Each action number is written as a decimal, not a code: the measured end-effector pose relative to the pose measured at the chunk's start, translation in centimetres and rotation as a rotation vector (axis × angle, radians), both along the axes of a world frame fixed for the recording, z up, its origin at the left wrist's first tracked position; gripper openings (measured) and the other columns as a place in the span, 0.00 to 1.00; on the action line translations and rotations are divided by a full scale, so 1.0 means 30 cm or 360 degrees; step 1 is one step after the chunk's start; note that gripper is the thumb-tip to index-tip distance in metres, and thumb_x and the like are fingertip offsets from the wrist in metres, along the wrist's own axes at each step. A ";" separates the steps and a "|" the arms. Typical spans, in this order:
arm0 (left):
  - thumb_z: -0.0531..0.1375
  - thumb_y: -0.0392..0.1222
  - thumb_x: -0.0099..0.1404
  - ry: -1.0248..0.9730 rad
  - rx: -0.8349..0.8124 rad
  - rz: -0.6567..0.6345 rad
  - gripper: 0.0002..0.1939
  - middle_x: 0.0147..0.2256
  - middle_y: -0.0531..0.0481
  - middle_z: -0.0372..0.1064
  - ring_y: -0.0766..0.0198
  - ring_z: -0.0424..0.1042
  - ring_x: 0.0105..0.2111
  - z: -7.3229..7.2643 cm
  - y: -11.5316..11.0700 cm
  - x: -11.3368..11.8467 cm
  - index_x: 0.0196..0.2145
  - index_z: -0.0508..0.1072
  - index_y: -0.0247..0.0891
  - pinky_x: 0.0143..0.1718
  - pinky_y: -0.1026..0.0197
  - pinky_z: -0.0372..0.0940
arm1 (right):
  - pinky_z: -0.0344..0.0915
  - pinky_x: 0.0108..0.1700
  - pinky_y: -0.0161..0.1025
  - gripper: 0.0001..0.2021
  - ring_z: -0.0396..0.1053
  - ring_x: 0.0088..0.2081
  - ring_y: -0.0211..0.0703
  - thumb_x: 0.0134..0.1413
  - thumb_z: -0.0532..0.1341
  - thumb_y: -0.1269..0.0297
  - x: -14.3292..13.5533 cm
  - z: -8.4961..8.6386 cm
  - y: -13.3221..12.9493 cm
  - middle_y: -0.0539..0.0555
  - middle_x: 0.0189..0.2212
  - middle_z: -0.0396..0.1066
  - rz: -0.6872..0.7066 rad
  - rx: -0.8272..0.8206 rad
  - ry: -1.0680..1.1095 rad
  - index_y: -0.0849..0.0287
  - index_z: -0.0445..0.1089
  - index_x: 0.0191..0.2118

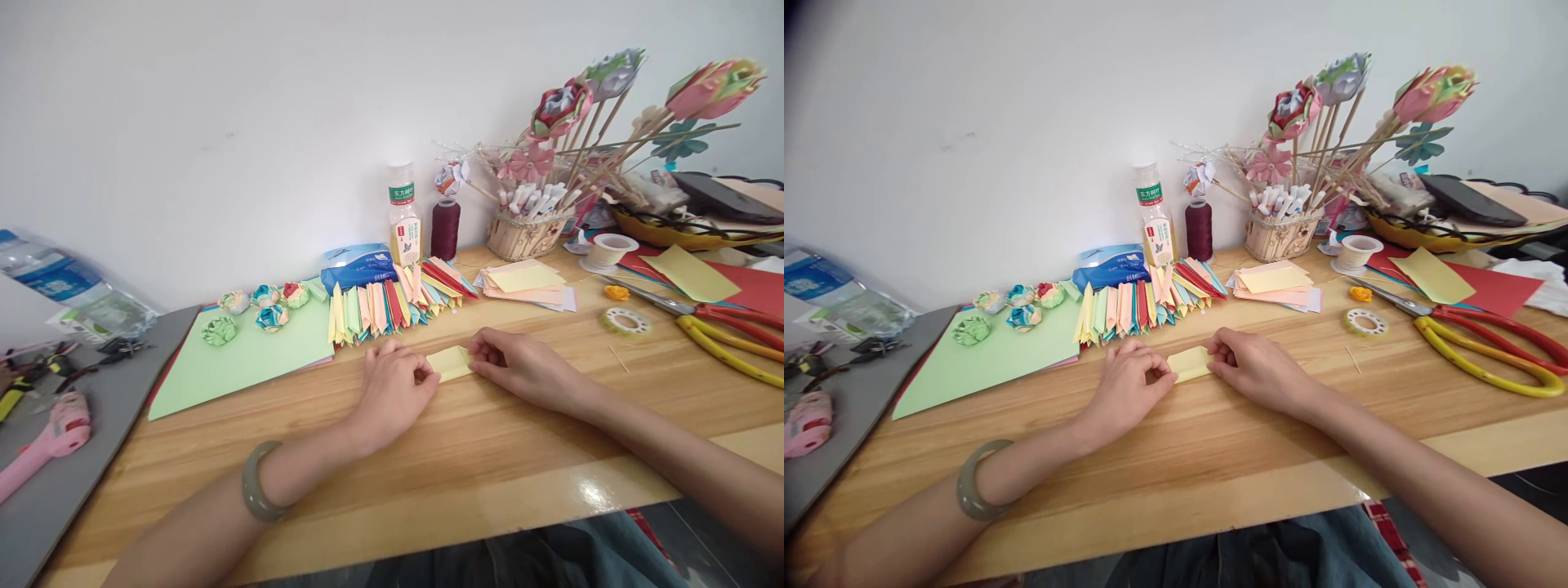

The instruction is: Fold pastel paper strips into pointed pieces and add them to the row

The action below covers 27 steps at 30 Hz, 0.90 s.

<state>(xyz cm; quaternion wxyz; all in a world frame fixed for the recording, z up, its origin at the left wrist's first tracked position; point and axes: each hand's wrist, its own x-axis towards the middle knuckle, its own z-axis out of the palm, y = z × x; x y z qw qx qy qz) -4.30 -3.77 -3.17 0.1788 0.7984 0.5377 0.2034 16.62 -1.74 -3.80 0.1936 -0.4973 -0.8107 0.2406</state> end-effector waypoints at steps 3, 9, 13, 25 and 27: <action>0.60 0.35 0.60 0.0049 0.0017 0.0015 0.09 0.27 0.55 0.72 0.58 0.64 0.39 0.008 -0.002 0.008 0.22 0.70 0.39 0.40 0.54 0.52 | 0.59 0.27 0.36 0.04 0.66 0.26 0.41 0.52 0.54 0.64 -0.006 0.000 0.000 0.51 0.25 0.69 -0.0031 0.0000 -0.0042 0.57 0.62 0.33; 0.58 0.35 0.59 0.0146 0.0073 -0.0015 0.09 0.27 0.54 0.72 0.58 0.63 0.38 0.007 0.002 0.012 0.21 0.69 0.39 0.39 0.54 0.51 | 0.57 0.27 0.35 0.02 0.65 0.26 0.41 0.52 0.53 0.65 -0.014 -0.002 -0.007 0.51 0.24 0.68 -0.0063 0.0018 -0.0108 0.56 0.60 0.31; 0.58 0.35 0.59 0.0180 0.0081 -0.0025 0.09 0.26 0.55 0.72 0.58 0.63 0.38 0.002 0.006 0.013 0.21 0.69 0.39 0.39 0.54 0.51 | 0.57 0.27 0.35 0.01 0.65 0.26 0.40 0.51 0.53 0.67 -0.017 -0.005 -0.009 0.50 0.24 0.68 -0.0060 0.0041 -0.0126 0.56 0.60 0.32; 0.57 0.36 0.62 0.0256 0.0117 -0.0105 0.06 0.31 0.51 0.68 0.56 0.60 0.41 0.001 0.003 0.001 0.26 0.66 0.38 0.40 0.53 0.53 | 0.60 0.30 0.35 0.03 0.64 0.28 0.39 0.55 0.52 0.70 0.003 -0.007 -0.008 0.52 0.29 0.66 0.0150 0.0224 -0.0070 0.58 0.61 0.32; 0.57 0.35 0.62 0.0252 0.0132 -0.0138 0.02 0.34 0.51 0.67 0.56 0.59 0.43 0.003 0.002 -0.003 0.31 0.67 0.37 0.42 0.53 0.53 | 0.60 0.31 0.35 0.05 0.64 0.29 0.39 0.56 0.51 0.70 0.012 -0.007 -0.008 0.53 0.30 0.66 0.0207 0.0259 -0.0065 0.58 0.62 0.32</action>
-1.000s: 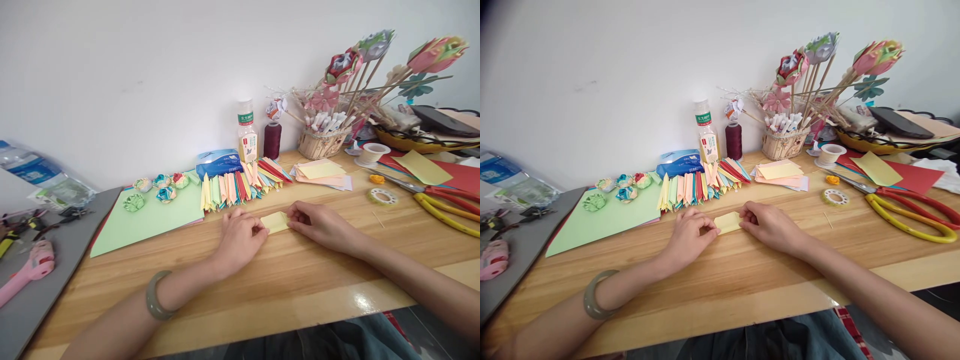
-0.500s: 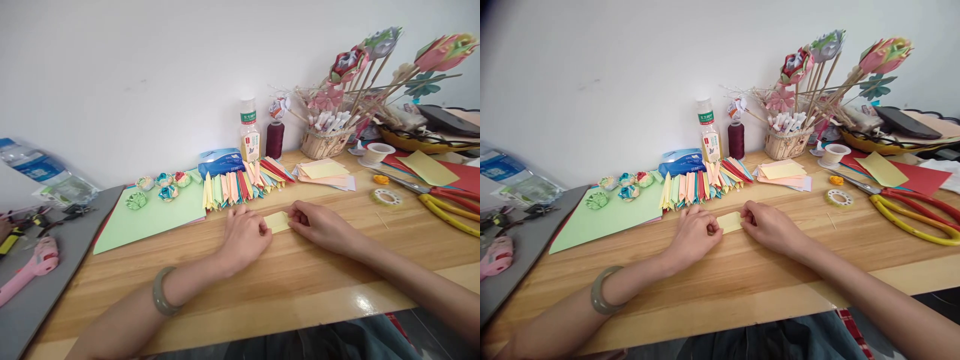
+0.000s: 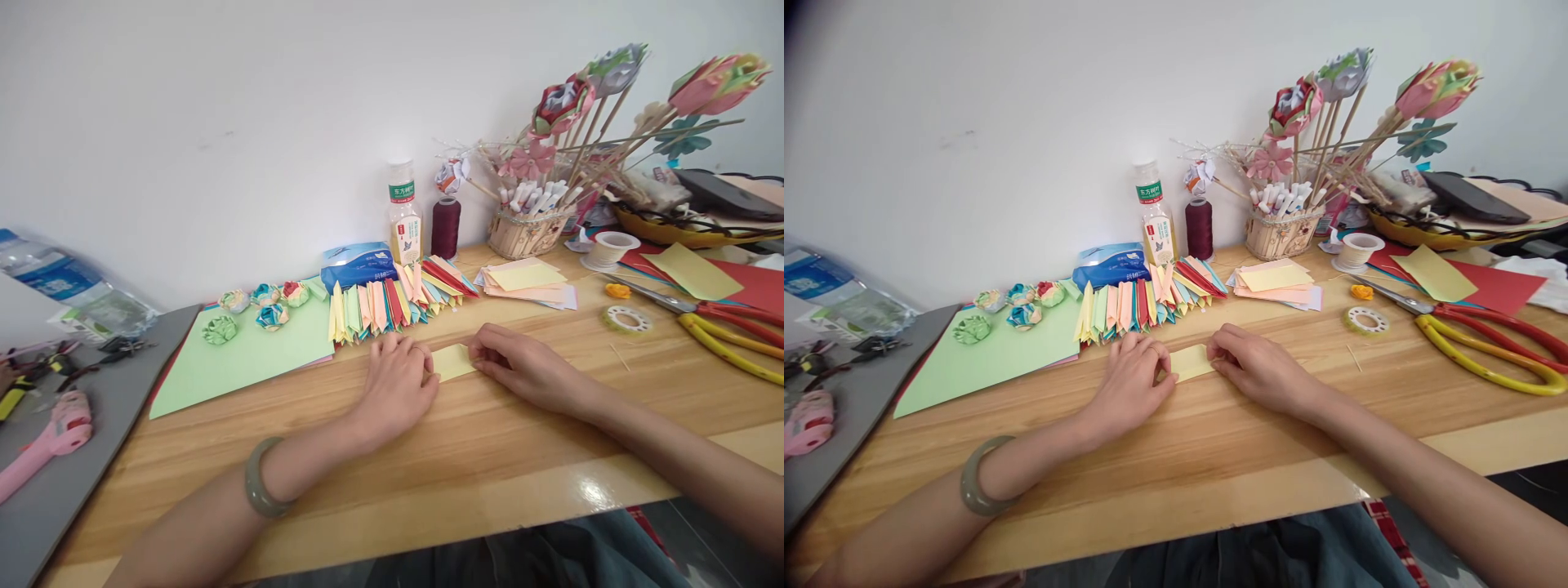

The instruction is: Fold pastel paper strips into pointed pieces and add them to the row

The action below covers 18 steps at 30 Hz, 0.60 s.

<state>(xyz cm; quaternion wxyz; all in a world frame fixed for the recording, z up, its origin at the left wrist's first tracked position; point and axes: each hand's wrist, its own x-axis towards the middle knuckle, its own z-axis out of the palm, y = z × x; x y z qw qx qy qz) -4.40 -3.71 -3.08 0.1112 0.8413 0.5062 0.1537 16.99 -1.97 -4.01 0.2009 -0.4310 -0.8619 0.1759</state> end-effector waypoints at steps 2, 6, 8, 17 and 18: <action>0.57 0.34 0.63 -0.0009 0.0009 -0.0052 0.03 0.38 0.50 0.66 0.56 0.57 0.44 0.000 0.000 -0.004 0.36 0.69 0.38 0.44 0.53 0.53 | 0.60 0.32 0.36 0.07 0.65 0.31 0.40 0.58 0.50 0.71 0.009 0.000 -0.002 0.54 0.33 0.67 0.0055 0.0033 -0.0006 0.58 0.65 0.33; 0.56 0.33 0.66 0.0021 0.0168 -0.0277 0.11 0.39 0.49 0.63 0.57 0.56 0.43 -0.015 0.006 -0.011 0.42 0.74 0.45 0.43 0.54 0.53 | 0.59 0.33 0.37 0.14 0.65 0.33 0.41 0.61 0.48 0.72 0.022 0.002 -0.009 0.55 0.34 0.67 0.0280 0.0399 -0.0146 0.56 0.71 0.37; 0.55 0.34 0.67 0.0052 0.0329 -0.0387 0.13 0.37 0.49 0.63 0.57 0.56 0.43 -0.028 0.009 -0.014 0.41 0.76 0.50 0.42 0.53 0.51 | 0.59 0.33 0.38 0.15 0.65 0.32 0.41 0.62 0.48 0.72 0.025 0.009 -0.011 0.55 0.32 0.68 0.0399 0.0613 -0.0239 0.56 0.72 0.38; 0.60 0.37 0.65 0.0385 0.0617 -0.0576 0.06 0.33 0.50 0.65 0.56 0.58 0.42 -0.017 0.006 -0.039 0.35 0.77 0.44 0.40 0.51 0.45 | 0.62 0.36 0.39 0.15 0.67 0.36 0.42 0.61 0.47 0.74 0.050 0.040 -0.002 0.56 0.32 0.72 0.0579 0.0665 -0.0216 0.59 0.72 0.38; 0.60 0.37 0.65 0.0424 0.0579 -0.0585 0.06 0.33 0.49 0.65 0.56 0.58 0.42 -0.003 0.004 -0.043 0.34 0.77 0.43 0.41 0.51 0.45 | 0.63 0.36 0.39 0.15 0.67 0.36 0.42 0.61 0.47 0.74 0.052 0.040 -0.001 0.56 0.33 0.72 0.0580 0.0643 -0.0205 0.59 0.72 0.38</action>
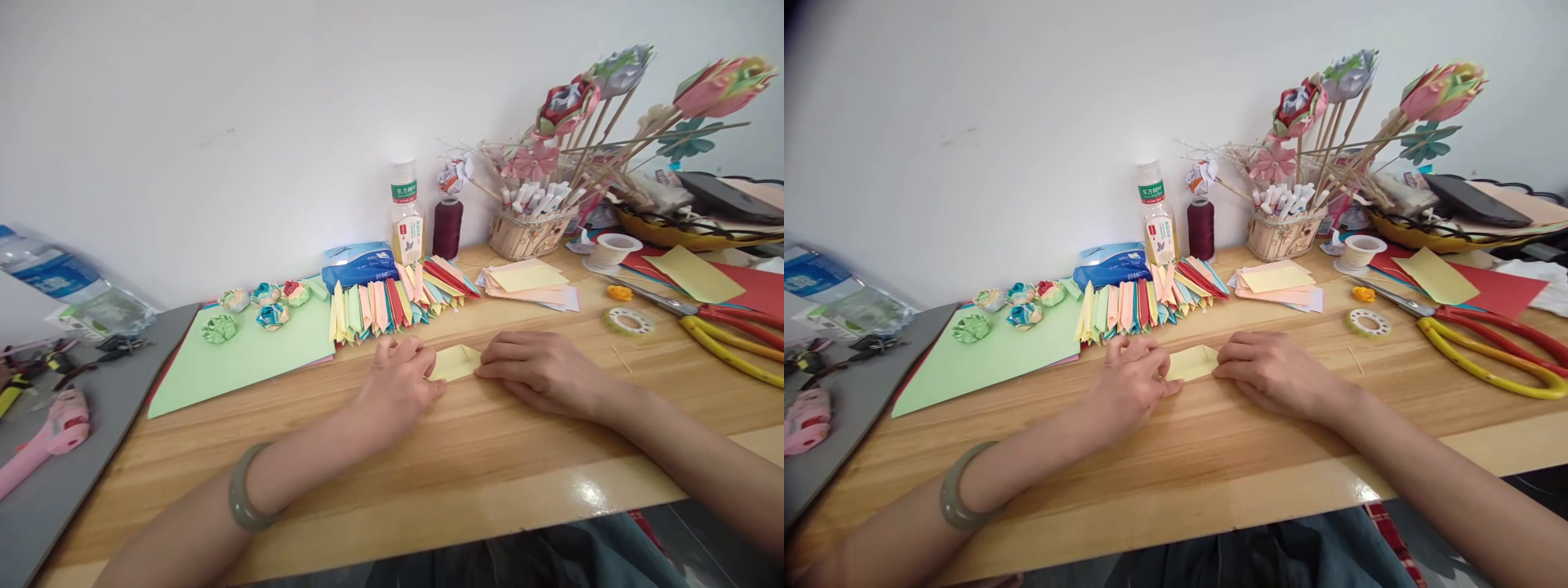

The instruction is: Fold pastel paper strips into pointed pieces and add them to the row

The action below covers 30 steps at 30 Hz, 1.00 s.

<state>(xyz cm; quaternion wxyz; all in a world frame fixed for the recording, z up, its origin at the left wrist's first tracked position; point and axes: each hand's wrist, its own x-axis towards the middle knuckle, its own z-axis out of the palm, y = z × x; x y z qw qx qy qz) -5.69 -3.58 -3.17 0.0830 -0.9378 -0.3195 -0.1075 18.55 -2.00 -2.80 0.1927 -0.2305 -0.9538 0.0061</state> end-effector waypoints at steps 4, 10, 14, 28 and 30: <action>0.60 0.34 0.64 0.0242 -0.0115 -0.0044 0.06 0.33 0.48 0.66 0.55 0.58 0.41 0.061 -0.004 -0.015 0.36 0.77 0.42 0.40 0.51 0.45 | 0.63 0.36 0.40 0.15 0.67 0.36 0.43 0.61 0.48 0.74 0.003 0.004 0.001 0.56 0.33 0.72 -0.0017 -0.0080 0.0005 0.60 0.72 0.38; 0.58 0.35 0.66 0.0325 -0.0163 -0.0107 0.07 0.30 0.49 0.65 0.57 0.59 0.38 0.099 -0.003 -0.036 0.36 0.76 0.44 0.38 0.54 0.48 | 0.63 0.38 0.41 0.16 0.68 0.38 0.44 0.60 0.47 0.73 0.006 0.004 0.005 0.57 0.36 0.72 -0.0085 -0.0177 0.0007 0.58 0.73 0.38; 0.58 0.33 0.64 0.0331 -0.0076 -0.0018 0.07 0.33 0.47 0.67 0.53 0.60 0.41 0.083 0.001 -0.033 0.33 0.76 0.40 0.38 0.53 0.49 | 0.63 0.38 0.41 0.15 0.67 0.38 0.45 0.58 0.48 0.74 0.008 0.008 0.003 0.57 0.35 0.73 -0.0043 -0.0184 0.0007 0.59 0.72 0.37; 0.57 0.46 0.66 -0.0082 -0.0349 0.0180 0.14 0.39 0.46 0.65 0.55 0.57 0.43 0.024 0.015 -0.007 0.48 0.71 0.40 0.44 0.53 0.56 | 0.66 0.42 0.41 0.17 0.70 0.40 0.43 0.55 0.49 0.77 -0.092 0.019 -0.062 0.56 0.39 0.74 -0.0015 -0.0574 0.0430 0.58 0.70 0.44; 0.59 0.46 0.65 -0.0155 -0.0401 0.0139 0.14 0.39 0.47 0.65 0.56 0.57 0.43 0.015 0.025 -0.012 0.48 0.72 0.42 0.44 0.53 0.56 | 0.66 0.45 0.44 0.16 0.68 0.44 0.46 0.56 0.50 0.75 -0.074 -0.007 -0.030 0.59 0.43 0.72 -0.0205 -0.0388 0.0391 0.59 0.69 0.46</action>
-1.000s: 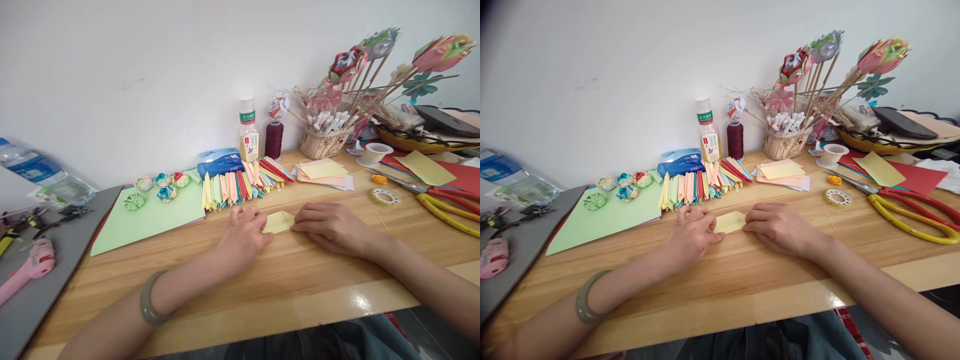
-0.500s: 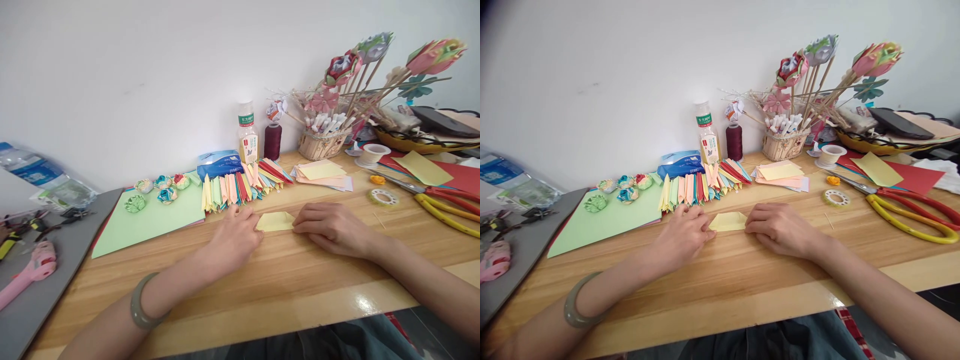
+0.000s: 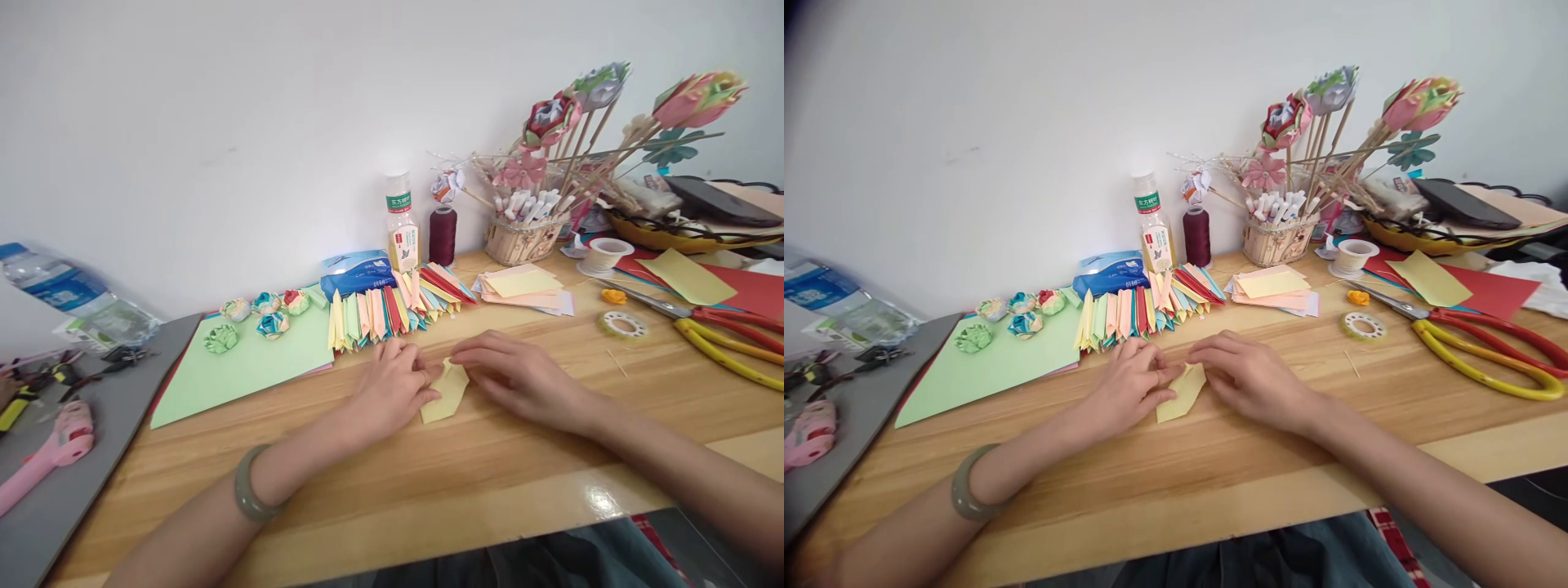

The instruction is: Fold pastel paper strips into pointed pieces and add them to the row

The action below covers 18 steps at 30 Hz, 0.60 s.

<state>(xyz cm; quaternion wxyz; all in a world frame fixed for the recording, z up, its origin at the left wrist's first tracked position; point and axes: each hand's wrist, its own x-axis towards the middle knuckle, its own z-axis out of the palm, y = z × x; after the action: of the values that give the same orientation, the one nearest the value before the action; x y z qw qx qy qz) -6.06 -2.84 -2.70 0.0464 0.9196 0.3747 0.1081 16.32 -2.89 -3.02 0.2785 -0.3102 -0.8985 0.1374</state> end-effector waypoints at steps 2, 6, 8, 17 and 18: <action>0.61 0.46 0.63 -0.0067 -0.0018 0.0012 0.15 0.39 0.48 0.65 0.56 0.57 0.43 -0.007 0.007 -0.003 0.47 0.73 0.43 0.45 0.53 0.57 | 0.65 0.45 0.45 0.15 0.67 0.45 0.47 0.57 0.51 0.74 0.014 -0.020 0.024 0.59 0.44 0.71 0.0014 0.0071 -0.0151 0.59 0.69 0.46; 0.59 0.42 0.65 -0.0205 0.0037 0.0023 0.07 0.35 0.49 0.69 0.58 0.60 0.41 -0.020 0.011 -0.006 0.39 0.77 0.41 0.44 0.55 0.58 | 0.65 0.41 0.44 0.13 0.67 0.40 0.47 0.60 0.51 0.72 0.024 -0.025 0.030 0.58 0.38 0.72 0.0019 0.0248 -0.0337 0.60 0.72 0.43; 0.55 0.38 0.68 -0.0257 0.0033 -0.0028 0.10 0.33 0.50 0.71 0.60 0.61 0.38 -0.027 0.010 -0.008 0.36 0.77 0.40 0.42 0.56 0.59 | 0.64 0.39 0.44 0.13 0.67 0.37 0.47 0.60 0.51 0.71 0.026 -0.018 0.021 0.58 0.35 0.72 -0.0056 0.0352 -0.0403 0.60 0.72 0.40; 0.58 0.34 0.65 -0.0221 0.0006 0.0152 0.07 0.37 0.50 0.74 0.59 0.65 0.41 -0.016 0.010 -0.005 0.39 0.75 0.36 0.42 0.56 0.62 | 0.65 0.38 0.43 0.13 0.67 0.37 0.47 0.59 0.51 0.70 0.031 -0.017 0.016 0.59 0.35 0.69 -0.0136 0.0250 -0.0420 0.62 0.70 0.43; 0.58 0.34 0.65 -0.0214 0.0005 0.0172 0.07 0.37 0.50 0.73 0.59 0.65 0.41 -0.013 0.012 -0.004 0.39 0.74 0.36 0.42 0.56 0.62 | 0.65 0.38 0.43 0.13 0.67 0.37 0.47 0.59 0.51 0.70 0.031 -0.018 0.018 0.59 0.35 0.69 -0.0127 0.0224 -0.0395 0.61 0.71 0.43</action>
<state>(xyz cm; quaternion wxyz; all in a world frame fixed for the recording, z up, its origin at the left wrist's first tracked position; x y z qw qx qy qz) -6.17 -2.50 -3.09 0.0642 0.8889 0.4196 0.1726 17.25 -2.35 -3.55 0.1915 -0.3400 -0.9204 0.0233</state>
